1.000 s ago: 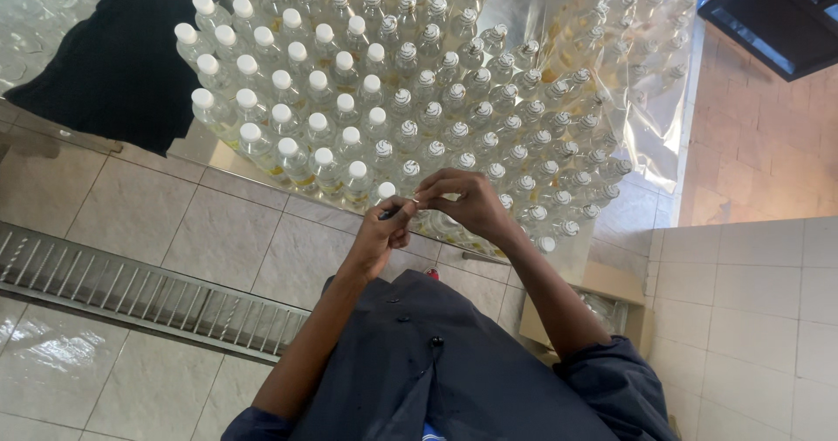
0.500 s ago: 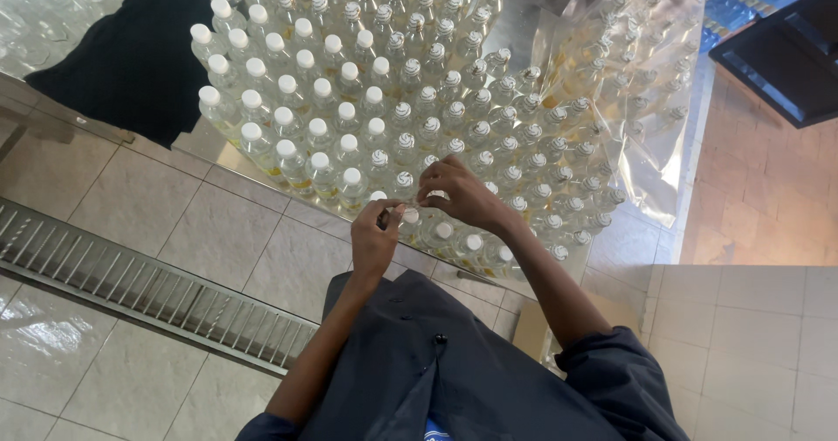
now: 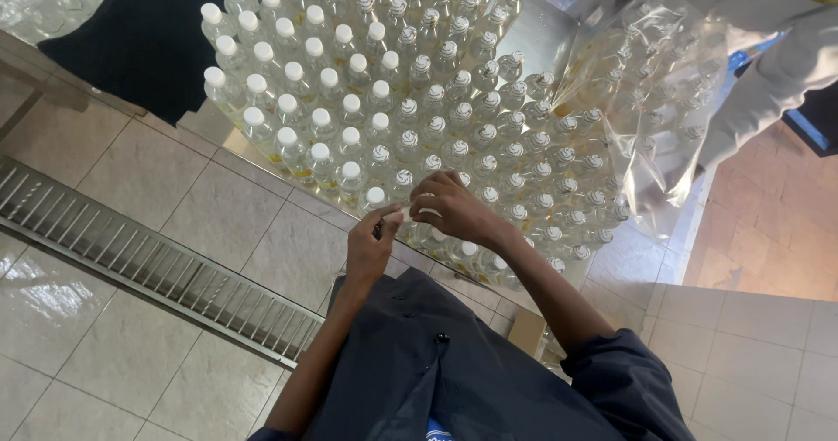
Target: The person applies a yellow label to a clear plastic bottle and then uses a handheld tool to mark the caps of numerous bottles arranged on a table. The person handles the bottles and the tool by hand.
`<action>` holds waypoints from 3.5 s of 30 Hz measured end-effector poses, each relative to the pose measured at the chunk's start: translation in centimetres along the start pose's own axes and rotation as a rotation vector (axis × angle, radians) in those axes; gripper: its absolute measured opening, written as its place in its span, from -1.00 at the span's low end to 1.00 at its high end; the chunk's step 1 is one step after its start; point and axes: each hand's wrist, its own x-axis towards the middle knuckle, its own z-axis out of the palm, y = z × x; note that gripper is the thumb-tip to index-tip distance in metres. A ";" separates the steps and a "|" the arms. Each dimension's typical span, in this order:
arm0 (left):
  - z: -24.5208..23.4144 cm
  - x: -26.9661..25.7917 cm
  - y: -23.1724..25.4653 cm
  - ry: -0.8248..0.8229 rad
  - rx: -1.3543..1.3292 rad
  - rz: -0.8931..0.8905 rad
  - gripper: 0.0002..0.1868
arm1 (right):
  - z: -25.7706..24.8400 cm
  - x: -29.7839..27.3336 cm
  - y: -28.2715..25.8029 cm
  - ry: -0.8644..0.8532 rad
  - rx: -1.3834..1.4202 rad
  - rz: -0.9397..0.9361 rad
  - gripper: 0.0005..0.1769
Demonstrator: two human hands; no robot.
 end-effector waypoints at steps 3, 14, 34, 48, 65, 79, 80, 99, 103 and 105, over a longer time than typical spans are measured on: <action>0.7 -0.1 -0.5 0.007 0.033 -0.001 -0.67 | 0.9 -0.4 -0.1 0.029 -0.078 -0.034 -0.88; 1.5 0.5 1.6 -0.020 0.083 -0.061 -0.63 | 2.5 -1.8 1.3 0.191 -0.091 -0.119 -0.88; -3.8 -0.7 -0.8 -0.342 -0.734 -0.224 0.06 | 4.3 4.2 -6.7 0.147 0.313 -0.050 -0.84; -8.4 -0.9 -4.1 -0.504 -0.733 -0.316 0.04 | 5.2 6.4 -10.2 0.068 0.506 0.229 -0.82; -8.9 1.1 -1.9 -0.455 -0.734 -0.355 -0.65 | -0.7 6.0 -11.5 0.145 0.538 0.535 -0.87; -9.3 3.2 2.6 -0.260 -0.546 -0.169 -0.81 | -1.4 5.9 -8.3 0.205 0.405 0.298 -0.87; -9.1 3.4 2.5 -0.257 -0.547 -0.172 -0.81 | -1.5 6.0 -8.0 0.202 0.407 0.299 -0.87; -6.2 5.9 -0.5 -0.025 -0.134 -0.003 -0.78 | -0.8 8.5 -0.1 -0.150 0.096 0.189 -0.81; -6.5 5.1 -0.1 -0.054 -0.107 -0.033 -0.73 | 0.1 8.0 0.7 -0.133 0.062 0.112 -0.81; -6.3 5.0 -1.1 -0.054 -0.104 -0.009 -0.72 | 0.3 7.8 0.2 -0.107 0.030 0.073 -0.80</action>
